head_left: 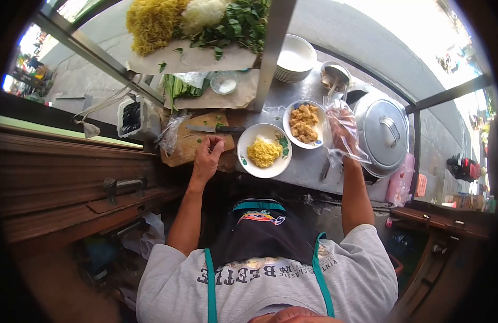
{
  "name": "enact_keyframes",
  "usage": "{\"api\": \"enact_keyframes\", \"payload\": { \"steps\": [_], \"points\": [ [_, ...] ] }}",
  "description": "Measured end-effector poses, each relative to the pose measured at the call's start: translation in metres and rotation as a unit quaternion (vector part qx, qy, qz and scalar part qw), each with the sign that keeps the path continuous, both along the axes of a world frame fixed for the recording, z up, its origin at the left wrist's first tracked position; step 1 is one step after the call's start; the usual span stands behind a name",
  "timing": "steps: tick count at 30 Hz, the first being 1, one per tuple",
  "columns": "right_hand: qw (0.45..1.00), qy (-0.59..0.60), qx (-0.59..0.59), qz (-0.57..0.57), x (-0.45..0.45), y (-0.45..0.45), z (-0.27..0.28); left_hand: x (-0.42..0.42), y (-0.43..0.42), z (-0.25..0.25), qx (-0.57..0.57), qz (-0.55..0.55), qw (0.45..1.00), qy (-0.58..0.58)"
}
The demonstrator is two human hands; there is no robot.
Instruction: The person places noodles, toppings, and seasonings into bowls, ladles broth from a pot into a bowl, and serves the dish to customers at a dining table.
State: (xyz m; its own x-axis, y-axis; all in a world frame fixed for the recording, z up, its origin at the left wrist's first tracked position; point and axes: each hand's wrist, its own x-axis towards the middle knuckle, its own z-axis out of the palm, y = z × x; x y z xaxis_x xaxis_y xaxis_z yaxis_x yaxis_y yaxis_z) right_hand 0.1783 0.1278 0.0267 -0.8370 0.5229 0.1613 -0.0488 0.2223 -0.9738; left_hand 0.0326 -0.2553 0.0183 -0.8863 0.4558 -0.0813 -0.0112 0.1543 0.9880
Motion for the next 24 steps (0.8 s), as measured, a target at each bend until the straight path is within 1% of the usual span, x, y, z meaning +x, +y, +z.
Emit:
{"api": "enact_keyframes", "payload": {
  "steps": [1,2,3,4,6,7,8,10,13,16,17,19,21,23,24],
  "points": [
    [0.988,-0.001,-0.152,-0.003,-0.007,-0.021,0.002,-0.014,-0.009,-0.012,0.007,0.043,0.999,-0.009],
    [0.996,-0.006,-0.093,-0.014,-0.016,-0.055,0.022,-0.028,-0.014,-0.015,0.005,0.066,0.998,-0.01],
    [0.993,-0.033,0.105,0.028,-0.027,-0.083,0.039,-0.042,-0.013,-0.016,0.005,0.087,0.996,-0.013],
    [0.95,-0.056,0.301,0.062,-0.038,-0.109,0.05,-0.059,-0.008,-0.019,0.007,0.103,0.994,-0.016],
    [0.94,-0.046,0.309,0.137,-0.052,-0.144,0.039,-0.096,0.008,-0.036,0.019,0.104,0.994,-0.032],
    [0.919,0.048,0.337,0.2,-0.059,-0.146,0.019,-0.11,0.021,-0.035,0.011,0.117,0.992,-0.043],
    [0.921,0.054,0.321,0.212,-0.066,-0.159,0.024,-0.123,0.036,-0.033,0.004,0.129,0.99,-0.055],
    [0.933,-0.039,0.288,0.213,-0.08,-0.171,0.013,-0.151,0.057,-0.03,-0.065,0.112,0.984,-0.125],
    [0.969,-0.029,0.144,0.201,-0.106,-0.188,0.014,-0.179,0.078,-0.035,-0.074,0.084,0.98,-0.166],
    [0.939,-0.025,0.24,0.246,-0.156,-0.172,0.007,-0.176,0.059,-0.046,-0.001,0.076,0.987,-0.144],
    [0.93,-0.019,0.278,0.241,-0.18,-0.171,0.002,-0.17,0.046,-0.038,-0.01,0.076,0.985,-0.154],
    [0.906,-0.017,0.386,0.175,-0.238,-0.167,-0.011,-0.145,0.015,-0.01,-0.028,0.077,0.982,-0.168],
    [0.881,-0.039,0.458,0.115,-0.286,-0.159,-0.022,-0.13,-0.012,-0.032,0.003,0.082,0.982,-0.172],
    [0.858,-0.063,0.503,0.083,-0.32,-0.156,-0.027,-0.109,-0.037,-0.017,0.003,0.076,0.975,-0.211],
    [0.849,-0.078,0.517,0.076,-0.326,-0.153,-0.03,-0.104,-0.048,-0.019,0.022,0.085,0.971,-0.223]
  ]
}}
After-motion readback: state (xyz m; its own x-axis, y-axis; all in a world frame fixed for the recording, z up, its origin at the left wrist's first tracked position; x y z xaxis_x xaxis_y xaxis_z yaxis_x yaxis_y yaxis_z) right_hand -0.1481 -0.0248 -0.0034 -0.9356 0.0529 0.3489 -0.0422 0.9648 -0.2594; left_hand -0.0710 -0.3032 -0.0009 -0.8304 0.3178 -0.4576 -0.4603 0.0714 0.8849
